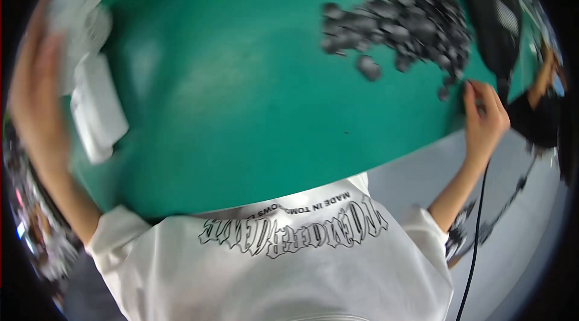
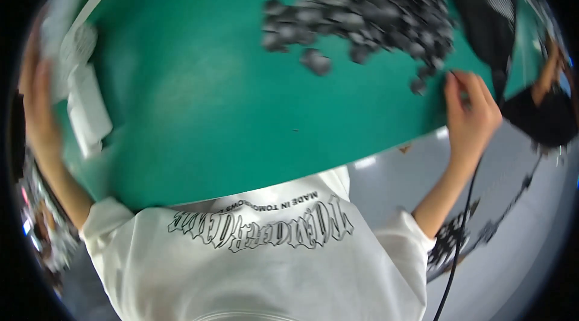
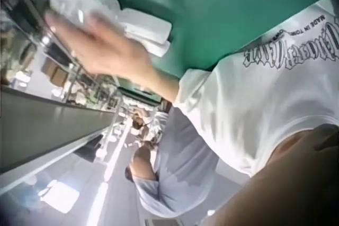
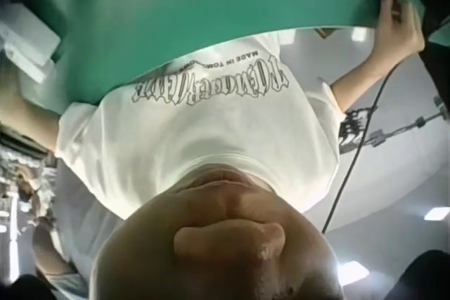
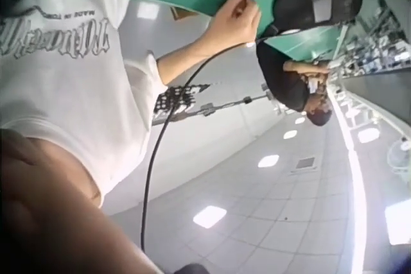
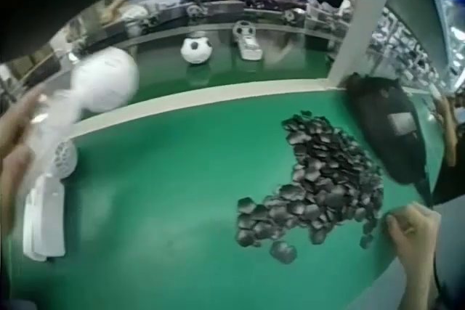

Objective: Assembling small plastic and electronic parts into a handheld device body at a manual assembly station.

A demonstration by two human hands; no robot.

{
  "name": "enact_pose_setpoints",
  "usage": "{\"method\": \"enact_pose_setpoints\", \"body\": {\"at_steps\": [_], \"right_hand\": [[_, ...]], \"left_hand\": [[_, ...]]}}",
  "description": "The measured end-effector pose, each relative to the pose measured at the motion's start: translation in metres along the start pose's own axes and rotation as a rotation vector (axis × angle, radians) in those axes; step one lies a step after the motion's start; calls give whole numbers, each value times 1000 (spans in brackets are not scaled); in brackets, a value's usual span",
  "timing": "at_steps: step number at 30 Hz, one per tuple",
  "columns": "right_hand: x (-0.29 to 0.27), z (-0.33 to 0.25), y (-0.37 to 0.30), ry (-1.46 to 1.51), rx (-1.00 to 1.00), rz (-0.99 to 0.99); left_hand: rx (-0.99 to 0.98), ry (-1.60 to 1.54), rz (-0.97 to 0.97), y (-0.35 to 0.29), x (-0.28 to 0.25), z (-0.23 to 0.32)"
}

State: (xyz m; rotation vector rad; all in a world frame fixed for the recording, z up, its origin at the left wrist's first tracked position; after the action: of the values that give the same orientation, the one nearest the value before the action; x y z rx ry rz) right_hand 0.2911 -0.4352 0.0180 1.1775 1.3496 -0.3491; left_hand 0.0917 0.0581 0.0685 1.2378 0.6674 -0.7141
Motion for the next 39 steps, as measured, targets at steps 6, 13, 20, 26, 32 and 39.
{"method": "enact_pose_setpoints", "body": {"at_steps": [6, 13, 20, 26, 32, 39], "right_hand": [[1, 20, -3, 18, 89, 53], [-3, -99, 23, 424, -148, 79], [56, -216, 88, 578, -774, -68], [48, -225, 92, 390, -820, -109], [46, -245, 89, 304, -874, -124], [50, -240, 91, 306, -817, -166]], "left_hand": [[168, -22, -406, -22, 43, 119], [128, -166, -347, -55, 46, 120], [25, -352, -307, 11, 74, 110], [115, -600, -119, 28, 73, 120], [-22, -661, -467, 51, 90, 117], [-164, -851, -592, 50, 103, 108]]}}
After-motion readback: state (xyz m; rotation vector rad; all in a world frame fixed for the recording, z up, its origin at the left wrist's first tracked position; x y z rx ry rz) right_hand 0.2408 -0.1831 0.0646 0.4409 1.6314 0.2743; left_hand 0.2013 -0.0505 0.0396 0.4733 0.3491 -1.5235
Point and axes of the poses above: each hand's wrist, its own y-axis towards the middle knuckle, its own x-axis out of the palm, z = x × y, the point moved 7 cm from there along y, towards the middle knuckle, and after that the axes turned 7 degrees about z, right-handed, at the moved point
